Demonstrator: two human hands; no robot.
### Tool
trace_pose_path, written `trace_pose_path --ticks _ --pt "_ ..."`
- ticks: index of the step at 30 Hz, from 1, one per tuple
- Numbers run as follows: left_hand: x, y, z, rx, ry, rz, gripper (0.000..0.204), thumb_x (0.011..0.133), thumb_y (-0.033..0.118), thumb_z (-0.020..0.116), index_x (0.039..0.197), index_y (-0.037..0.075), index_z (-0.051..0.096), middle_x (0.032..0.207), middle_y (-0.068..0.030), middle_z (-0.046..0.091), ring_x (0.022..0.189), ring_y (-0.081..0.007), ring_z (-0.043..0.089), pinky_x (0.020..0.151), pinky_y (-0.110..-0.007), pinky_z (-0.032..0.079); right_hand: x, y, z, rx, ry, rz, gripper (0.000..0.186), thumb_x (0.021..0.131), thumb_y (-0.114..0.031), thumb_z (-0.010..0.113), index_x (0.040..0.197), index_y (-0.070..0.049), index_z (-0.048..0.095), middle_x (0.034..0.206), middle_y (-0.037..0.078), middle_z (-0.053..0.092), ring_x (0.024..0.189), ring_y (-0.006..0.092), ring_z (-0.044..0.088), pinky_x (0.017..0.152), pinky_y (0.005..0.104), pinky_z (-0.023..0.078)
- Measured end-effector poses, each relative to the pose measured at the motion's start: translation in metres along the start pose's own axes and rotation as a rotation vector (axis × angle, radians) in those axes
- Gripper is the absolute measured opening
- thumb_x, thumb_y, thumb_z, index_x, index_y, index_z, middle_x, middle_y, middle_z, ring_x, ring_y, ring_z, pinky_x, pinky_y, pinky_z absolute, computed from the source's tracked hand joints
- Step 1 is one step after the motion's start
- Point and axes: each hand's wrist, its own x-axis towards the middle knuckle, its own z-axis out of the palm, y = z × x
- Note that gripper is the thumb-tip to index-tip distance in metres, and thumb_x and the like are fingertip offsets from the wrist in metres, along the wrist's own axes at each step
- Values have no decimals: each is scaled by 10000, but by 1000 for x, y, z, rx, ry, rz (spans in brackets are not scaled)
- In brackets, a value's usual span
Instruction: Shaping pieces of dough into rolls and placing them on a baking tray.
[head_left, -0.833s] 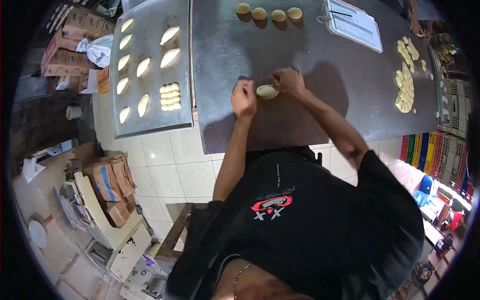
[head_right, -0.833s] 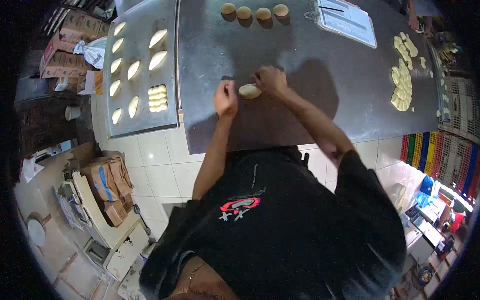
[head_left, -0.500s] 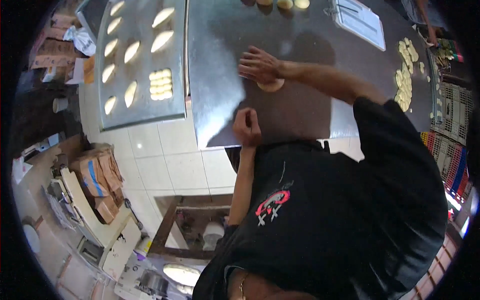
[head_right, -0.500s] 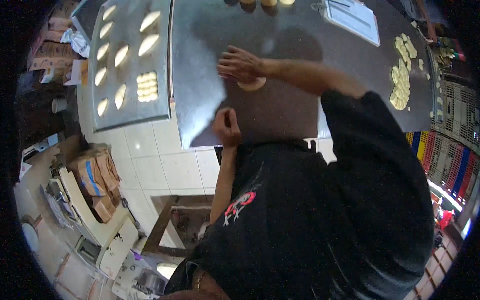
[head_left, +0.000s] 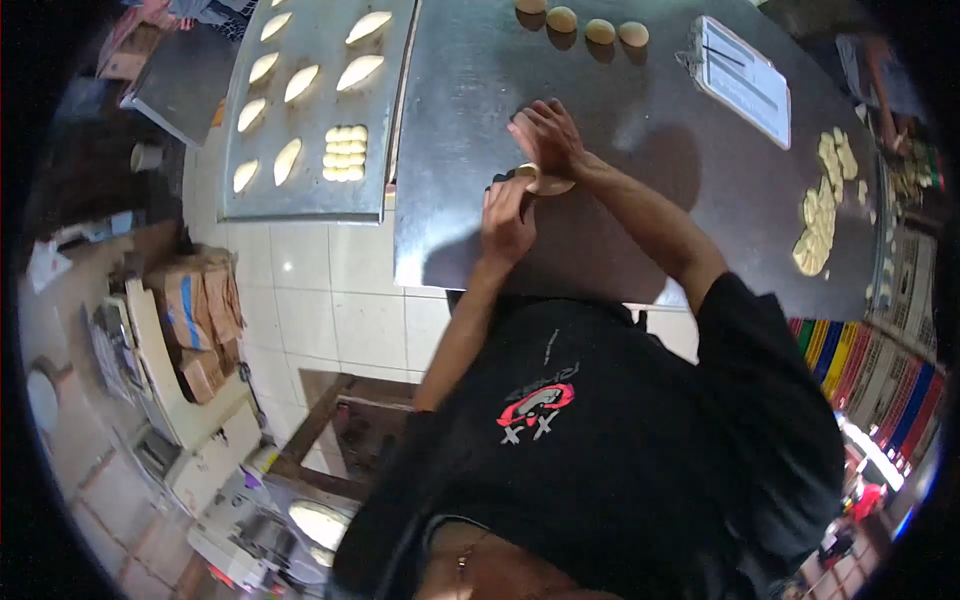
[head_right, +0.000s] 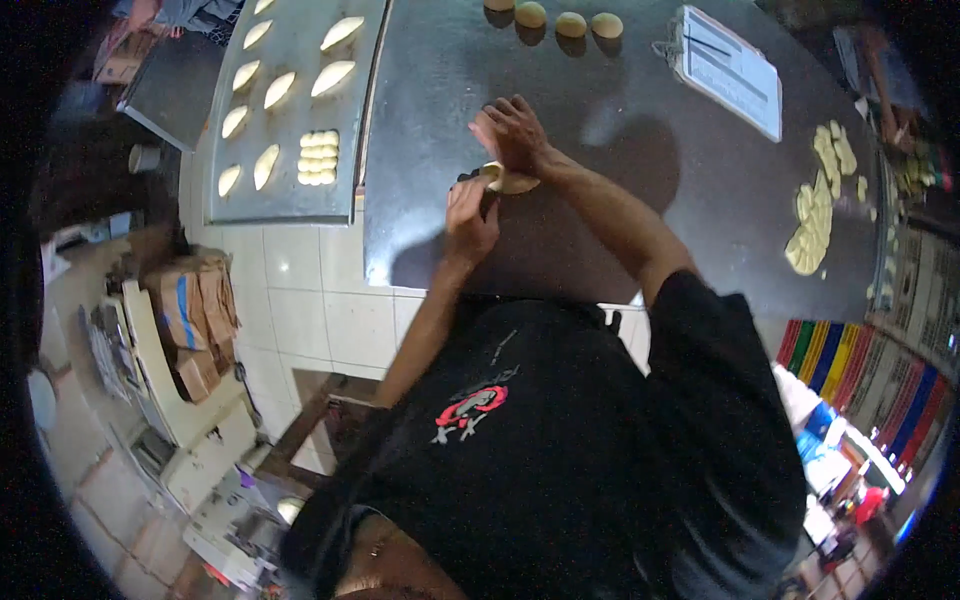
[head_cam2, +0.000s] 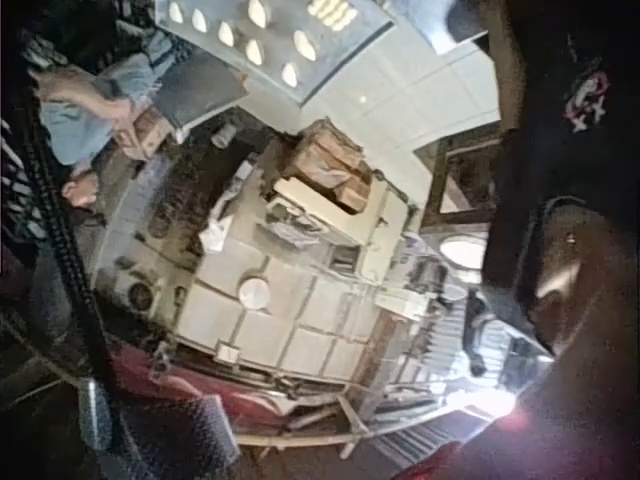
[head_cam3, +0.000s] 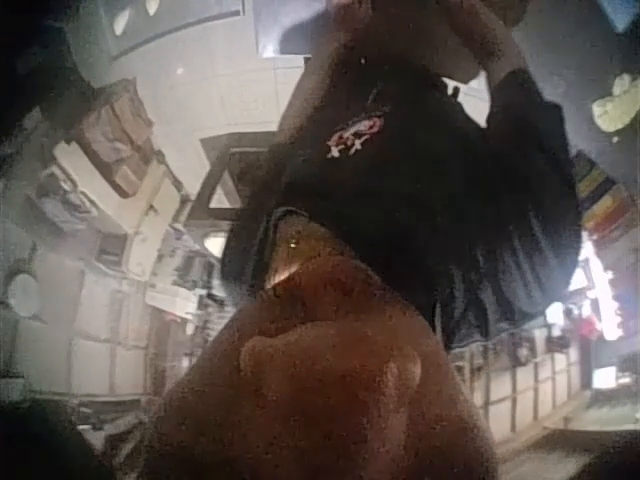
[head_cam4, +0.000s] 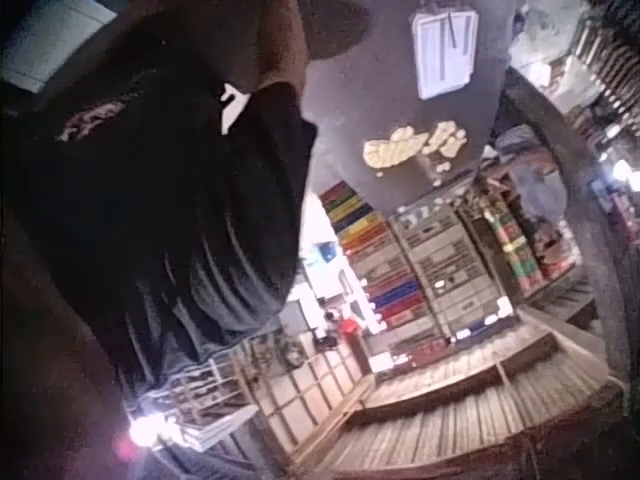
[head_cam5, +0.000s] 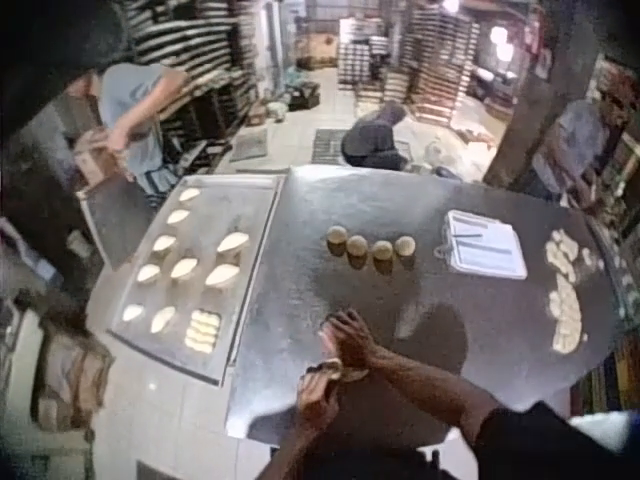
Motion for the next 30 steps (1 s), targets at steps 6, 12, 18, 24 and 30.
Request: trace_pose_path --ticks 6,12,18,24,30 --pt "16 -14 -11 -9 -50 -151 343 741 87 776 1063 137 672 1030 -25 702 868 -256 588 840 -392 396 -67 24 -35 495 -22 417 203 860 -206 722 1002 -74 663 931 86 648 894 265 612 808 402 489" --pt "38 -53 1 -164 -11 -338 292 719 167 825 966 92 690 874 -32 680 771 -260 616 764 -393 448 -87 -4 -53 553 86 481 167 833 -225 766 946 -104 749 932 74 692 877 239 674 773 365 536" --pt "72 -44 4 160 -27 -211 271 830 217 742 1038 49 698 800 -101 641 756 -251 635 700 -382 485 -69 3 -45 394 151 695 122 833 -167 724 919 -84 748 896 102 711 818 262 680 762 378 531" --pt "67 -17 26 -321 -127 -287 375 879 104 568 1231 -7 633 1168 -241 660 1120 -427 603 962 -439 485 -56 -25 -40 558 134 635 419 827 -148 685 1231 -47 633 1132 174 683 1062 348 639 917 418 504" --pt "33 -13 23 -218 -179 -21 517 778 43 554 1292 -16 568 1250 -254 613 1173 -427 574 1035 -465 449 -85 -48 -35 516 143 462 577 782 -90 723 1330 -22 557 1272 201 626 1203 388 578 1012 440 475"
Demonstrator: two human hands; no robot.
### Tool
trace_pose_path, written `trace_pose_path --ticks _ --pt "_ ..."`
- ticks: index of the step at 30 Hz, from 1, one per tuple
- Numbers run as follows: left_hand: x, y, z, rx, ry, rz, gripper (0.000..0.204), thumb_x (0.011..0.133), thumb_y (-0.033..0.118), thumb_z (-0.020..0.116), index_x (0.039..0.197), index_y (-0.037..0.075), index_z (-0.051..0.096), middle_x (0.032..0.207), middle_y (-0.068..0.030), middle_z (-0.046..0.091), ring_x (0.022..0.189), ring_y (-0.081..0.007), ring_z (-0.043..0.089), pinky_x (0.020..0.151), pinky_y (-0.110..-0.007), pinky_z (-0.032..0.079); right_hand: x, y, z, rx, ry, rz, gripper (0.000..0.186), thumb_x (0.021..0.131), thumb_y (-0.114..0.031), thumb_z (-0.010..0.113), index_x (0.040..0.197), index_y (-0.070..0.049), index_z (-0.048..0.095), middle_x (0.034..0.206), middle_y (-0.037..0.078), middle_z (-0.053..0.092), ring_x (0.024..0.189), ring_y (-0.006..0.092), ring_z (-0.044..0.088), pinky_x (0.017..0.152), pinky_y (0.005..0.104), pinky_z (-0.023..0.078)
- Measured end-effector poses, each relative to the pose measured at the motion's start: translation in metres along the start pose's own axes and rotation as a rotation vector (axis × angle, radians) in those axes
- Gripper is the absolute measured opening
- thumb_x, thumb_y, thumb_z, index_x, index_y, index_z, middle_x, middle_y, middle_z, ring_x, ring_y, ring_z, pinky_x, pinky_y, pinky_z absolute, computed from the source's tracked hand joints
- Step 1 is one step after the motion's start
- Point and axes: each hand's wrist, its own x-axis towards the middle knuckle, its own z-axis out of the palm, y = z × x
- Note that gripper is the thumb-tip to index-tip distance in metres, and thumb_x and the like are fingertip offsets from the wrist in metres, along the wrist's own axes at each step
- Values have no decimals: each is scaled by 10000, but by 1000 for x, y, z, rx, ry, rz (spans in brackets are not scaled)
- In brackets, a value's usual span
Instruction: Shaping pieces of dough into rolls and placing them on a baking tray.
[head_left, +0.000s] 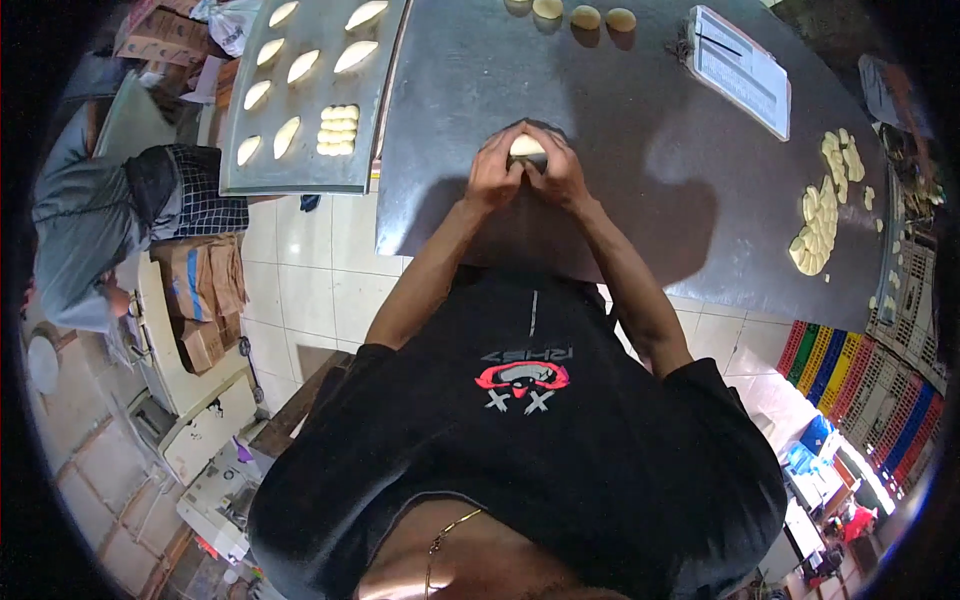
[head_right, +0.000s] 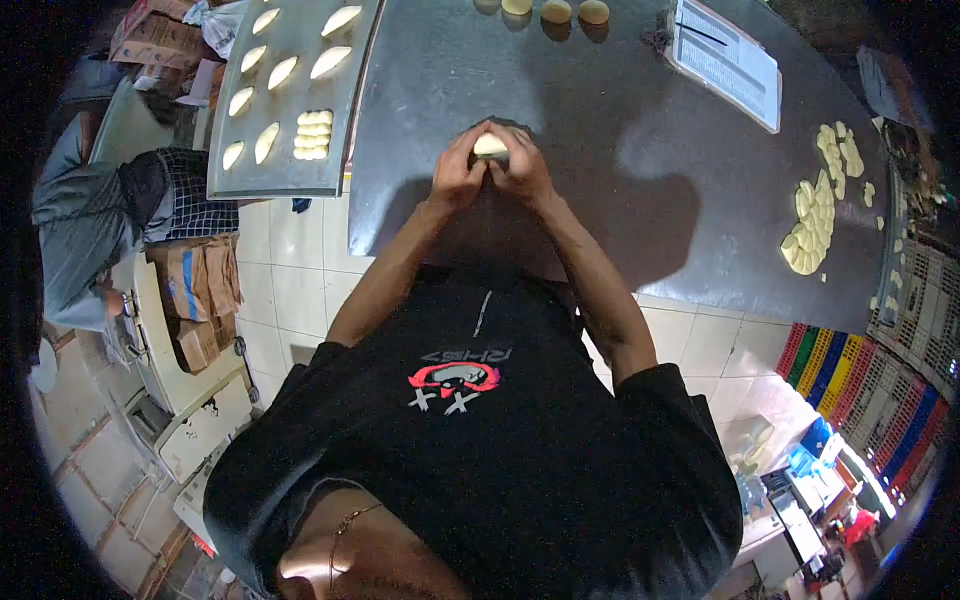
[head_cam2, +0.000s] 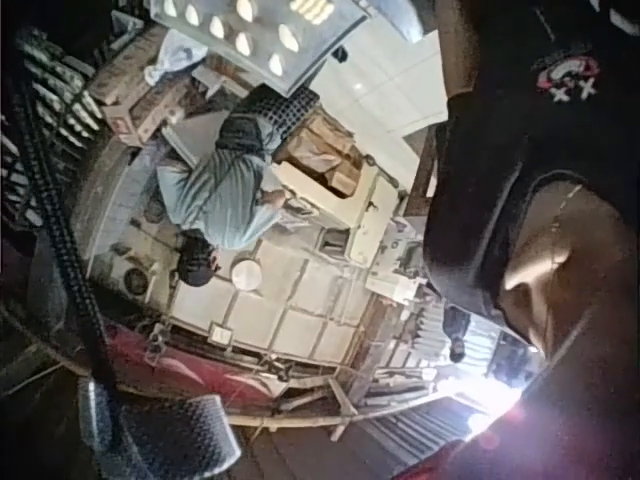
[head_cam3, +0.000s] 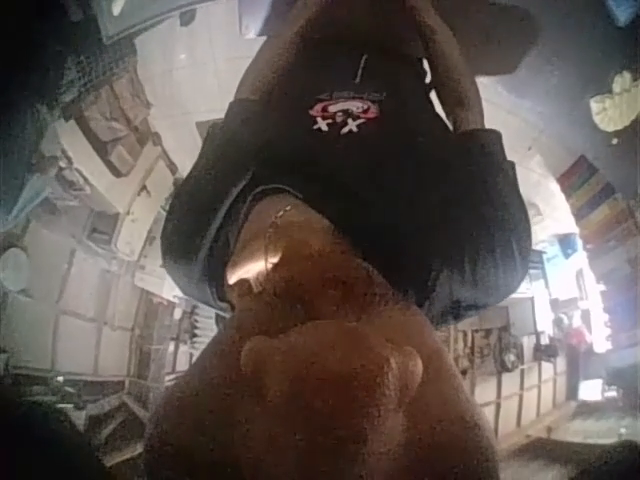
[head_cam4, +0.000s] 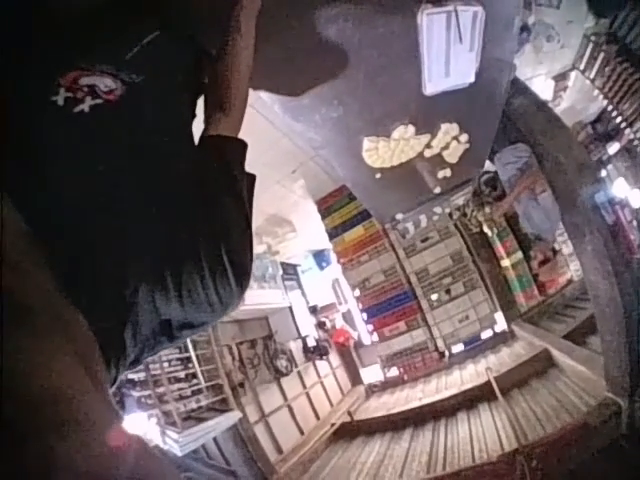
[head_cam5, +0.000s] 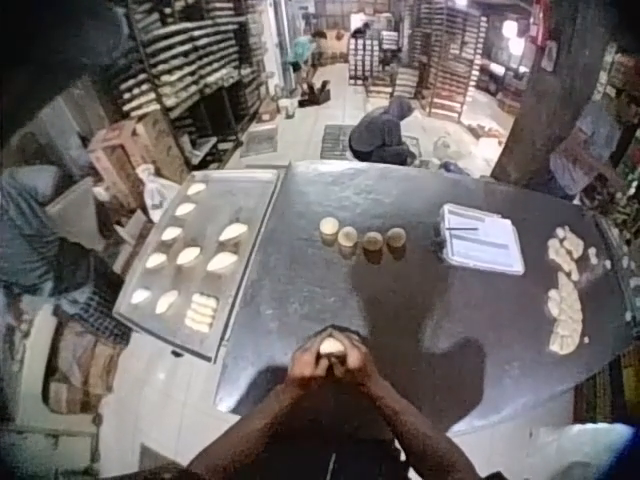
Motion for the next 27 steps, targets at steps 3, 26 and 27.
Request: trace_pose_path --ticks 3,26,27 --pt "-18 0 -7 81 -42 33 537 756 20 559 1293 5 565 1225 -233 629 1168 -416 581 1024 -458 462 -12 -13 -4 -45 -66 -29 563 761 1 725 1298 -27 559 1248 200 624 1183 398 572 1006 461 474" --pt "-63 -12 -173 -154 300 -343 458 815 -31 595 1267 42 594 1446 -183 478 1327 -329 487 1073 -413 430 157 11 -4 1039 -1012 1067 444 957 -129 630 1363 19 531 1190 99 635 1046 172 613 882 308 516" --pt "-61 -16 -182 -150 334 -404 429 819 -29 593 1242 35 604 1401 -182 516 1274 -322 524 1021 -401 463 188 13 8 978 -975 861 441 963 -140 622 1365 17 531 1204 96 632 1059 169 611 884 301 513"
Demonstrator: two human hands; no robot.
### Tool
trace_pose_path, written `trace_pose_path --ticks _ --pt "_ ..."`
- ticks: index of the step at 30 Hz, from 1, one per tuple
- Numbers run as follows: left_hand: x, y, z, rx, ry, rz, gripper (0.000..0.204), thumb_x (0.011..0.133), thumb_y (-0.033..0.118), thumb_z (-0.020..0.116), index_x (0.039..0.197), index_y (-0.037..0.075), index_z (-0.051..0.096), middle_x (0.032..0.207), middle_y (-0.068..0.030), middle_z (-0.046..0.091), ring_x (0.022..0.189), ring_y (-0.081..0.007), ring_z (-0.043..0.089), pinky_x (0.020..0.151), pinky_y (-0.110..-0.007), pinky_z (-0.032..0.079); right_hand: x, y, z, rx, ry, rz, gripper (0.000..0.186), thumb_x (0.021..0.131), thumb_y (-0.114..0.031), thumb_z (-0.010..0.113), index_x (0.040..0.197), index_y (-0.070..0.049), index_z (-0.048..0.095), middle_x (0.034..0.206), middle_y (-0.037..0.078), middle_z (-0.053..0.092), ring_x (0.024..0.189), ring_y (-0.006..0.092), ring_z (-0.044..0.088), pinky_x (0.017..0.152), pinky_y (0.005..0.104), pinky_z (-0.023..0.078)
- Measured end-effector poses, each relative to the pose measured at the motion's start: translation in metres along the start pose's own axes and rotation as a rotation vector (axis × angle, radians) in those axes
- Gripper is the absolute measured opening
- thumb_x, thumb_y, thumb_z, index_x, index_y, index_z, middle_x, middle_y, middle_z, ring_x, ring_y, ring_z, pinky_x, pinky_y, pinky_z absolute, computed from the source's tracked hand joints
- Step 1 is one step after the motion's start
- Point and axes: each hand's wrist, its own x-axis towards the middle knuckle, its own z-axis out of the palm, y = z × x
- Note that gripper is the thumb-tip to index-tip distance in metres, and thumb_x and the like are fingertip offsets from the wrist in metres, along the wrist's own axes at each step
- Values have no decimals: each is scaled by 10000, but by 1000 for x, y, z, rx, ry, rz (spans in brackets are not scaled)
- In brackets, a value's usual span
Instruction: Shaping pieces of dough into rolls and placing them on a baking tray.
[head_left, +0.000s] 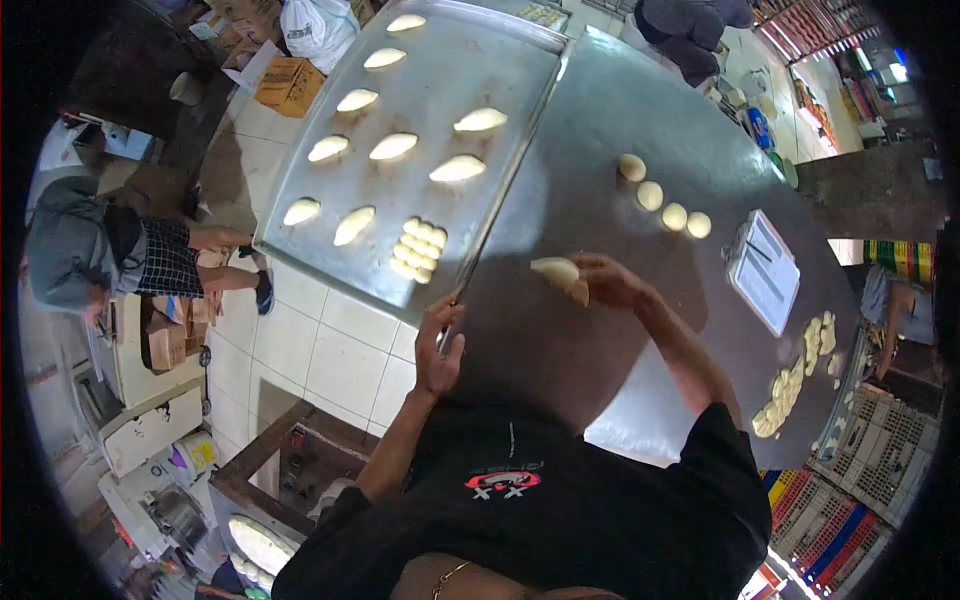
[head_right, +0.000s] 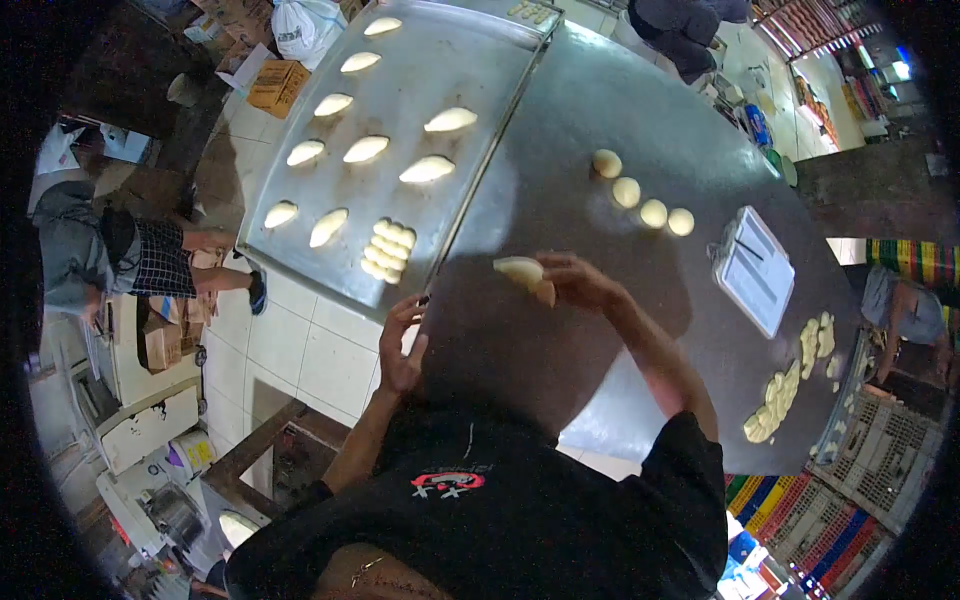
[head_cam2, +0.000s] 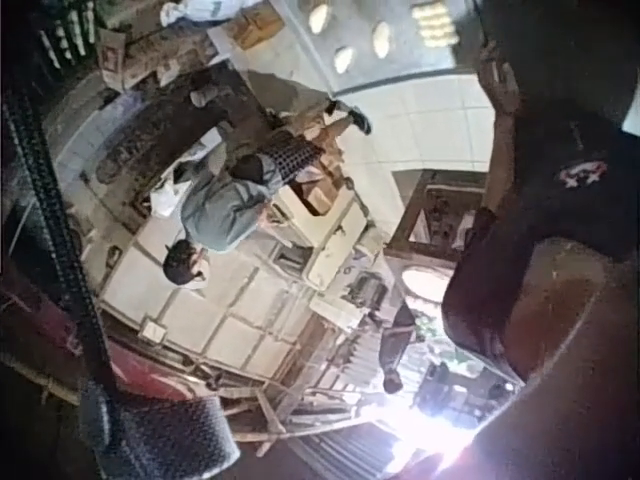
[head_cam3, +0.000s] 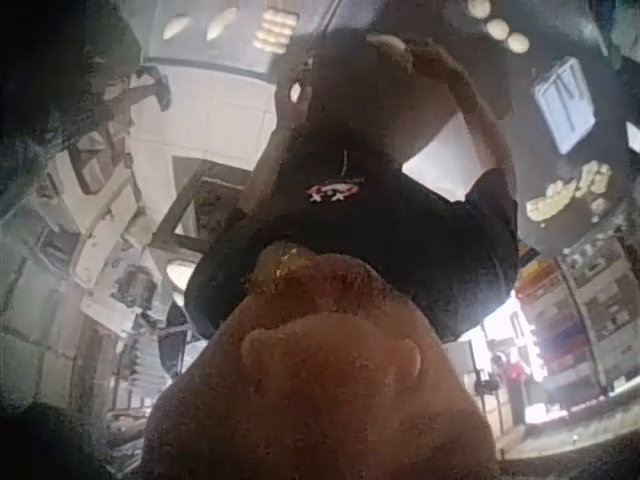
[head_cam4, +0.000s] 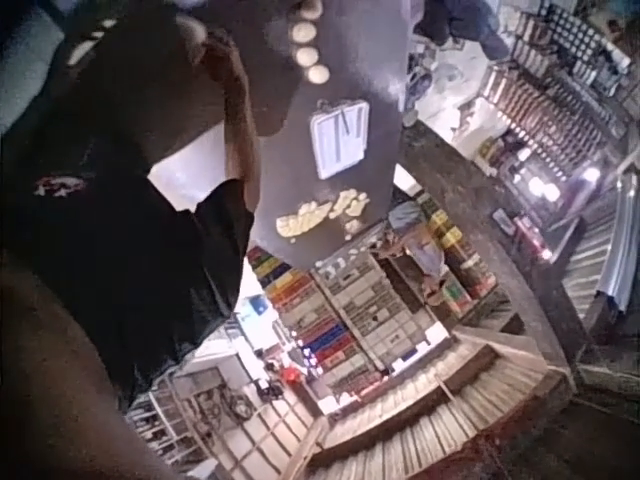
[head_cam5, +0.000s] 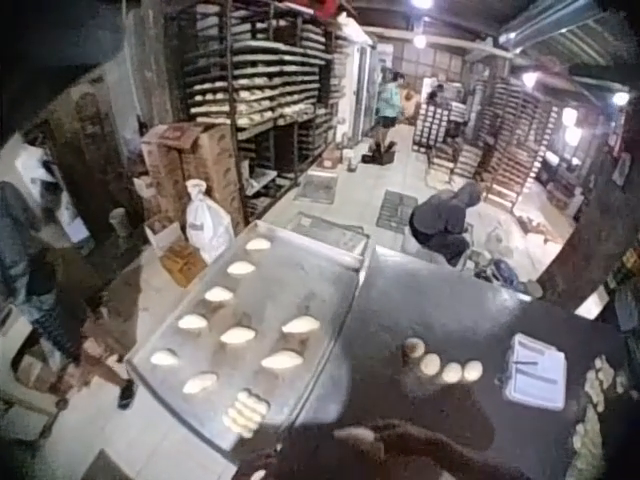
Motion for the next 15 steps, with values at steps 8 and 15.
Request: trace_pose_path --ticks 8,15 --pt "74 1 -28 66 9 -2 349 815 -53 579 1155 6 630 1266 -193 606 1137 -313 618 947 -383 501 176 -220 -20 -712 229 -655 461 888 -106 746 1315 -27 593 1197 73 664 1087 158 612 937 305 510" --pt "203 10 -19 33 53 230 324 868 -42 587 1184 15 632 1199 -170 646 1131 -290 622 960 -375 493 282 -232 -95 -1600 383 -824 511 819 -112 772 1302 -99 605 1224 129 670 1076 322 654 975 402 506"
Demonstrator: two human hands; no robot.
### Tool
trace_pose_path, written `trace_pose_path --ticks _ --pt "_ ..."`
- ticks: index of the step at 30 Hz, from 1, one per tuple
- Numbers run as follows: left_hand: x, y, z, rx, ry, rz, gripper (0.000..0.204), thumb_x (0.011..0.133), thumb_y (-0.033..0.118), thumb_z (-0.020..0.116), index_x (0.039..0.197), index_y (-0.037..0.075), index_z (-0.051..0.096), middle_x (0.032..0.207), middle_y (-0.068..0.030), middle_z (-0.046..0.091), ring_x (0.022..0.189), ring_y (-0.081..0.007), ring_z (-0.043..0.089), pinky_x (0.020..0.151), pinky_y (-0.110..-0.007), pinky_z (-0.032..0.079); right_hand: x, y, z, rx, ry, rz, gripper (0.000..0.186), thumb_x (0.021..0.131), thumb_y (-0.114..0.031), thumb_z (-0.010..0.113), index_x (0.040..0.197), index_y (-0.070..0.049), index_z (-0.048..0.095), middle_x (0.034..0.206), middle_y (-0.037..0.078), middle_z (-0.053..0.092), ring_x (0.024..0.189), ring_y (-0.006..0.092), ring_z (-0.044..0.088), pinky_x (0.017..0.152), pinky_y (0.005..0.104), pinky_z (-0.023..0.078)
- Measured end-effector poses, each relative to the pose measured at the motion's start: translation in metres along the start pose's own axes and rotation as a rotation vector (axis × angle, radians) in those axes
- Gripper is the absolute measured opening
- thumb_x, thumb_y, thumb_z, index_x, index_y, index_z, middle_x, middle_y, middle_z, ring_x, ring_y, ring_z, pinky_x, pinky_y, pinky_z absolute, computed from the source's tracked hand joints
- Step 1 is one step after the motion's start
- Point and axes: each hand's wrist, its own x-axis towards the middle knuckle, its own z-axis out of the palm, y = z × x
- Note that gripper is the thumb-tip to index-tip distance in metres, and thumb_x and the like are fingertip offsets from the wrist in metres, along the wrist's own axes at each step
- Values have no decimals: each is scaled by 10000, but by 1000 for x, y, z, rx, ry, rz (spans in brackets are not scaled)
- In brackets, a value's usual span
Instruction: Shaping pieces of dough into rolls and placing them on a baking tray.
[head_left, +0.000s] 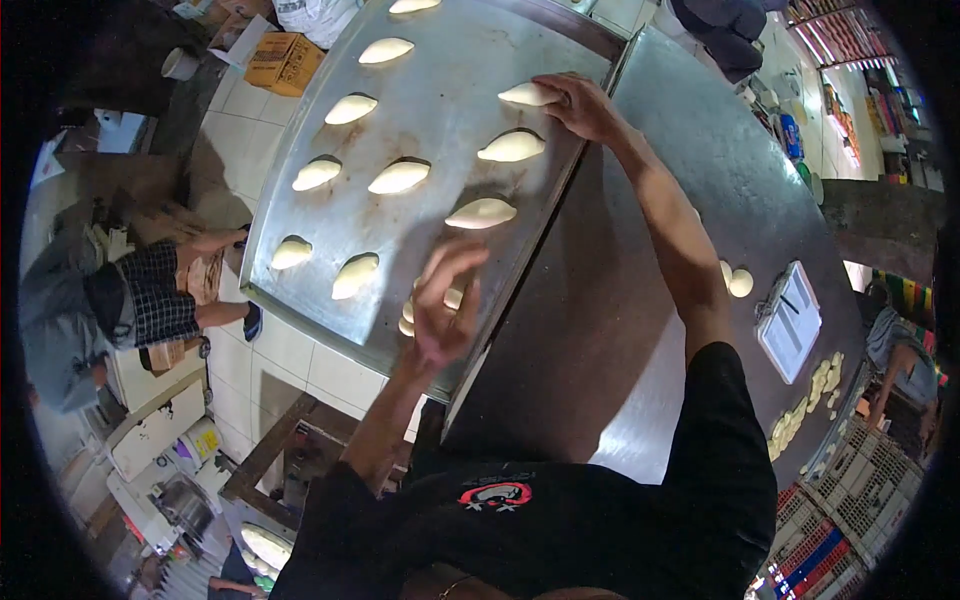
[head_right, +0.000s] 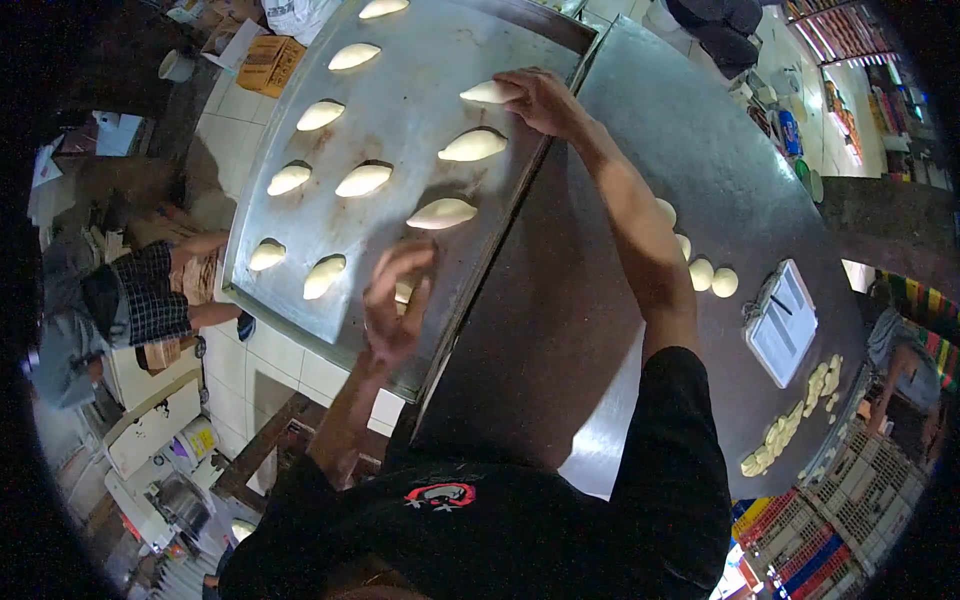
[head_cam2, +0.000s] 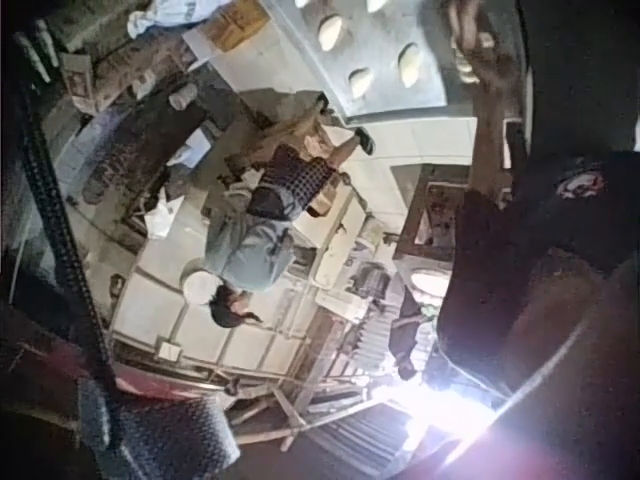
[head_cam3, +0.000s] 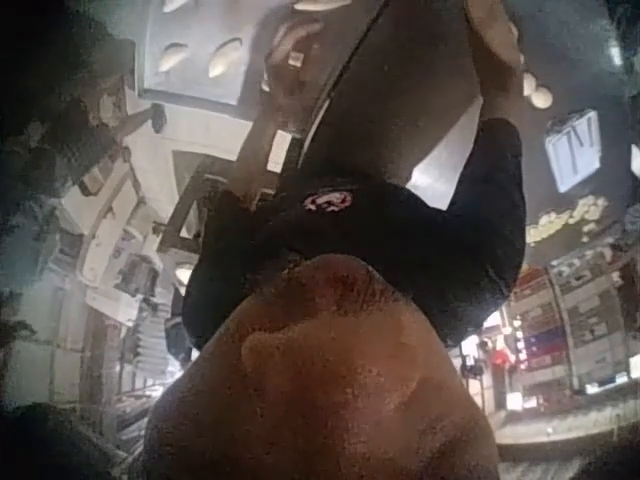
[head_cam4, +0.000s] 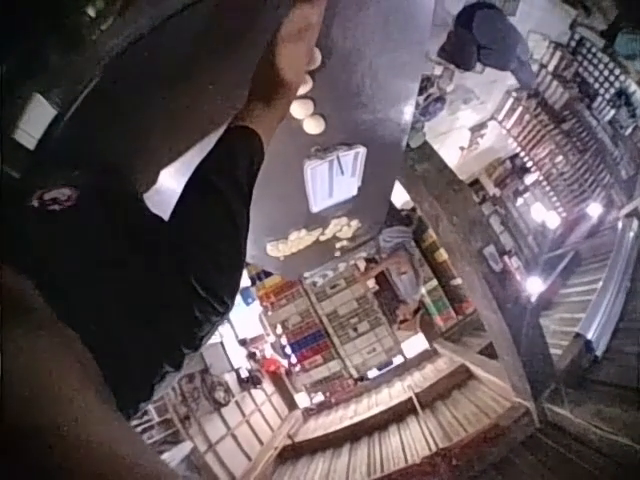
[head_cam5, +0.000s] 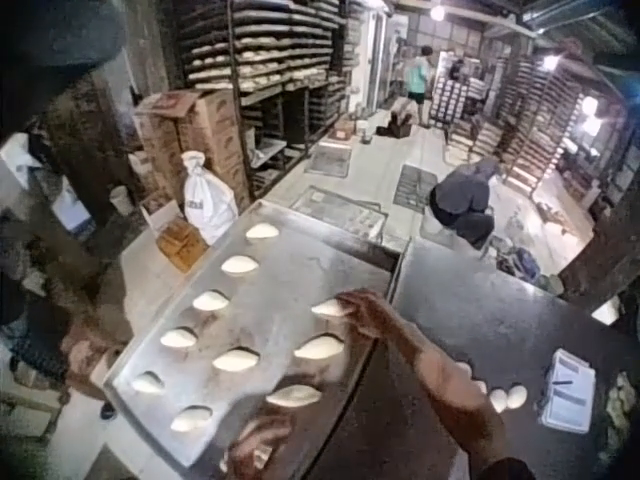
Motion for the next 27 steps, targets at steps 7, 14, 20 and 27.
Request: trace_pose_path --ticks 7,14,20,27 --pt "170 -76 45 317 -6 176 396 827 0 610 1222 13 612 1199 -211 616 1054 -410 612 946 -450 497 -15 -9 -2 61 109 188 366 814 -63 728 1176 -63 676 1113 176 690 1003 368 661 865 438 520" --pt "236 -111 82 614 -427 47 530 833 8 618 1353 102 577 1308 -196 594 1206 -381 552 1016 -437 455 -31 21 12 -145 349 42 317 803 10 663 1115 -40 693 1048 167 708 998 356 665 879 437 526" --pt "229 -121 108 845 -692 226 650 1005 320 408 1589 142 186 1657 -100 160 1530 -277 136 1243 -470 94 -110 -86 -1 50 663 460 378 817 27 645 1187 -48 669 1188 161 669 1099 365 634 952 416 511" --pt "198 -67 124 1162 -591 206 675 1005 433 439 1591 192 208 1660 -125 134 1527 -345 116 1217 -565 73 -224 -98 -44 -374 730 817 444 753 -53 687 1179 46 610 1105 276 638 1087 452 583 1000 515 449"
